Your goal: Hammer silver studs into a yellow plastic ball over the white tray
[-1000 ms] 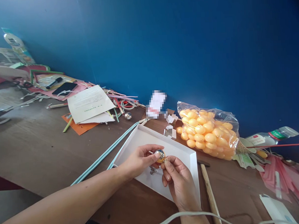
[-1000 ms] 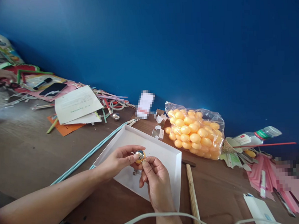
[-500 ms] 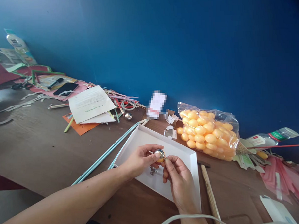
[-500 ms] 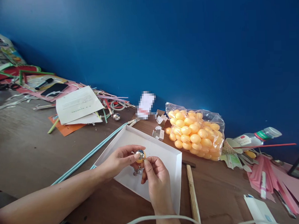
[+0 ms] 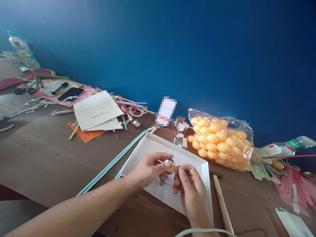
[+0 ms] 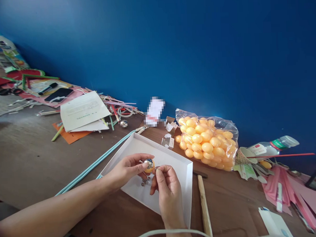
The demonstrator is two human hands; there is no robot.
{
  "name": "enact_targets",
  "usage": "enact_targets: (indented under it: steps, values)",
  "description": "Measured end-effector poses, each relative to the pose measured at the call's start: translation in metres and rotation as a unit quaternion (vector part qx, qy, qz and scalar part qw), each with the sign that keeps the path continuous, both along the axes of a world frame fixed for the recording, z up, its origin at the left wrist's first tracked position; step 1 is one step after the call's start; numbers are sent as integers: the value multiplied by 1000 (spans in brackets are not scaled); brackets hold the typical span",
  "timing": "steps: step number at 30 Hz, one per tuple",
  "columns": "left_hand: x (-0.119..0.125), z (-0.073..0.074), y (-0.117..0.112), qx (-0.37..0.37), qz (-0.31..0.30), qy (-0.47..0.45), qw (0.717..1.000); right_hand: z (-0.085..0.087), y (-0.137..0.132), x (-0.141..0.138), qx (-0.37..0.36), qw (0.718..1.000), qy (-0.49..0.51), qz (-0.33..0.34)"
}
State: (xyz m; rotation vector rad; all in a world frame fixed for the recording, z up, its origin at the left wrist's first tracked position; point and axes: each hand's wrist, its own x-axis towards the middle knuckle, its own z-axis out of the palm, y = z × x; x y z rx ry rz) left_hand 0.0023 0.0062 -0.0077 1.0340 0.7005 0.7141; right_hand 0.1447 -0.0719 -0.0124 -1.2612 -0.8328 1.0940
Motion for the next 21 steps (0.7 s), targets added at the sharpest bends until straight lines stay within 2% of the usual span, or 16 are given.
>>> enact_targets:
  steps: [12, 21]
  values:
    - [0, 1, 0, -1, 6, -6, 1000, -9, -2, 5, -7, 999, 16, 28]
    - [0, 9, -1, -22, 11, -21, 999, -6, -2, 4, 3, 998, 37, 47]
